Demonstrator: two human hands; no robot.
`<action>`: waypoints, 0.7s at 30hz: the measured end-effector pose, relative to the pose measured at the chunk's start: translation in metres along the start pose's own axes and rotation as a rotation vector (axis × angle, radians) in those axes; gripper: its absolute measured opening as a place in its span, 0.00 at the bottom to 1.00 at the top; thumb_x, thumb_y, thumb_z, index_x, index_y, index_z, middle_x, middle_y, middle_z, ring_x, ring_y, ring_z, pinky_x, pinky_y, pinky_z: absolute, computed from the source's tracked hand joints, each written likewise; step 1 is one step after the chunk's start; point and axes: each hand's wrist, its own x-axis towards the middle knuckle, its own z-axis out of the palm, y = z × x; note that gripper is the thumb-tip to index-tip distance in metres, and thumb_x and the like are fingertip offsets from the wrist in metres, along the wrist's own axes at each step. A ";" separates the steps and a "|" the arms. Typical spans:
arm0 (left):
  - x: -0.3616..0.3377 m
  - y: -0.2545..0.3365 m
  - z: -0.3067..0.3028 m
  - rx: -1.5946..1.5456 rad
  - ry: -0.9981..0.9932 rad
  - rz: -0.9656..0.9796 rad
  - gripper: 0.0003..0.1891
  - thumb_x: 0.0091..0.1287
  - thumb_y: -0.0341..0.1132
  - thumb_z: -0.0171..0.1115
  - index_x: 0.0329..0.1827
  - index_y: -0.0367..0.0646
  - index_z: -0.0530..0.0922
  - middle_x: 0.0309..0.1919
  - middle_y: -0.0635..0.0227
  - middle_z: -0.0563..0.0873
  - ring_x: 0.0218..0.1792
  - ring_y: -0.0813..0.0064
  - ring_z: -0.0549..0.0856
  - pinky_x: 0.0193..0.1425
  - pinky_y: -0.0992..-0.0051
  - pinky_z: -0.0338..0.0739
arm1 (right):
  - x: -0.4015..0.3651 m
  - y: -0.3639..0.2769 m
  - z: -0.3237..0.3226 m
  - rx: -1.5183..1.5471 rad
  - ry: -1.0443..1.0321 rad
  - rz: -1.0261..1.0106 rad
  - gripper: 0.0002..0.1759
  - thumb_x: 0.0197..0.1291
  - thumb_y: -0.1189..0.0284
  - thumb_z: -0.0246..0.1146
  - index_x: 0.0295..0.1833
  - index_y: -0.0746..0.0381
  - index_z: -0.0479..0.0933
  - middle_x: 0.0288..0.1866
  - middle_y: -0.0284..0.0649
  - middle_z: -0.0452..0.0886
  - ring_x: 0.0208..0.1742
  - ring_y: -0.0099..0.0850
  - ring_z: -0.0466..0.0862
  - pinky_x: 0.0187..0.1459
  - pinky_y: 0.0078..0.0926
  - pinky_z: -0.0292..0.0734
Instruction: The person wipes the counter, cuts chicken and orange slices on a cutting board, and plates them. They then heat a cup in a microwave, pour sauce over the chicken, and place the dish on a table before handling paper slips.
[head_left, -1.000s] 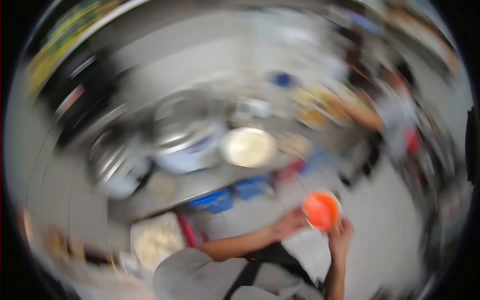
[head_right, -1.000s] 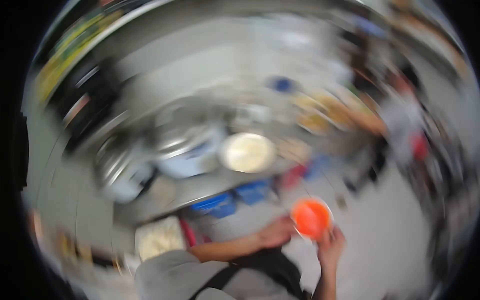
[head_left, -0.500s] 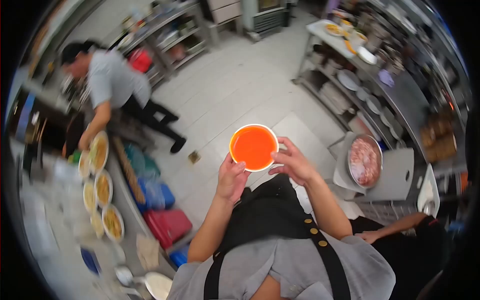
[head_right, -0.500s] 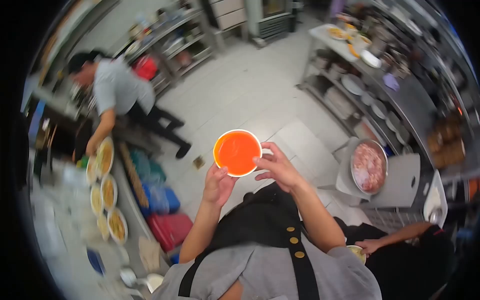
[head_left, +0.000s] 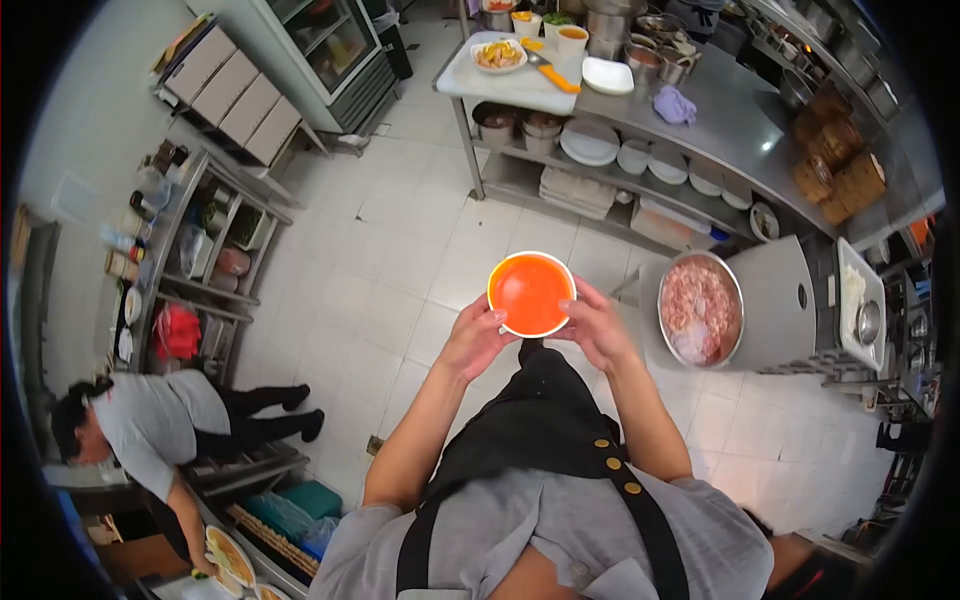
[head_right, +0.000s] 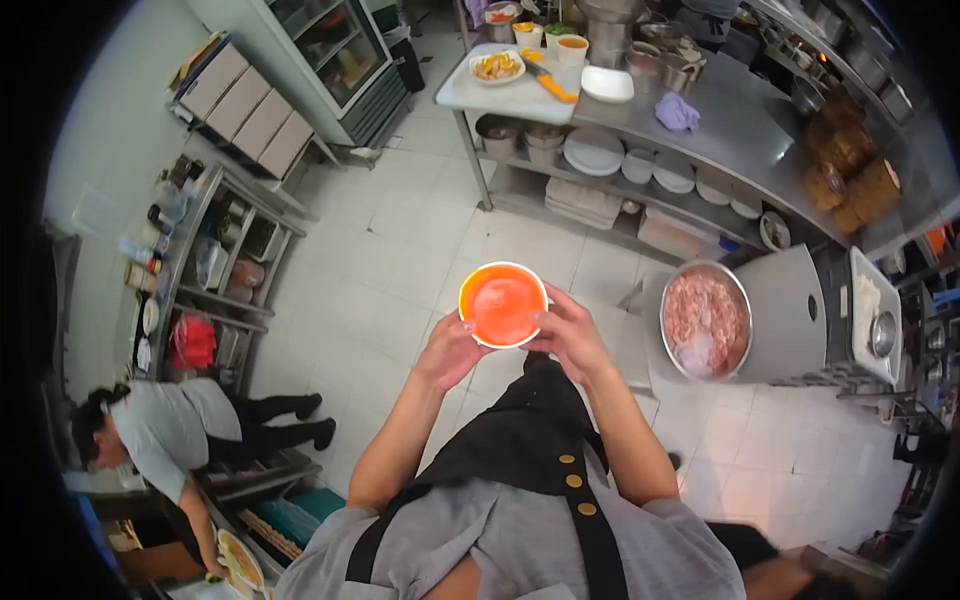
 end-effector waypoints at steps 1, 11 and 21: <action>0.027 0.010 -0.004 -0.005 -0.003 -0.031 0.29 0.64 0.36 0.59 0.67 0.39 0.61 0.60 0.61 0.72 0.60 0.67 0.73 0.60 0.59 0.72 | 0.023 -0.010 -0.007 0.007 0.030 -0.020 0.37 0.60 0.71 0.61 0.72 0.65 0.55 0.52 0.45 0.77 0.47 0.35 0.82 0.44 0.38 0.82; 0.112 0.040 -0.187 0.769 0.774 -0.302 0.44 0.58 0.53 0.67 0.69 0.33 0.61 0.62 0.51 0.73 0.59 0.65 0.75 0.58 0.70 0.72 | 0.236 -0.117 -0.048 0.023 0.305 -0.203 0.37 0.60 0.75 0.61 0.72 0.68 0.52 0.50 0.46 0.75 0.44 0.34 0.82 0.44 0.35 0.83; 0.197 0.111 -0.370 0.993 0.882 -0.666 0.42 0.57 0.50 0.69 0.67 0.31 0.63 0.51 0.51 0.81 0.45 0.63 0.82 0.38 0.63 0.80 | 0.417 -0.144 -0.043 0.078 0.490 -0.240 0.35 0.61 0.75 0.60 0.71 0.68 0.55 0.43 0.41 0.77 0.39 0.31 0.83 0.41 0.32 0.83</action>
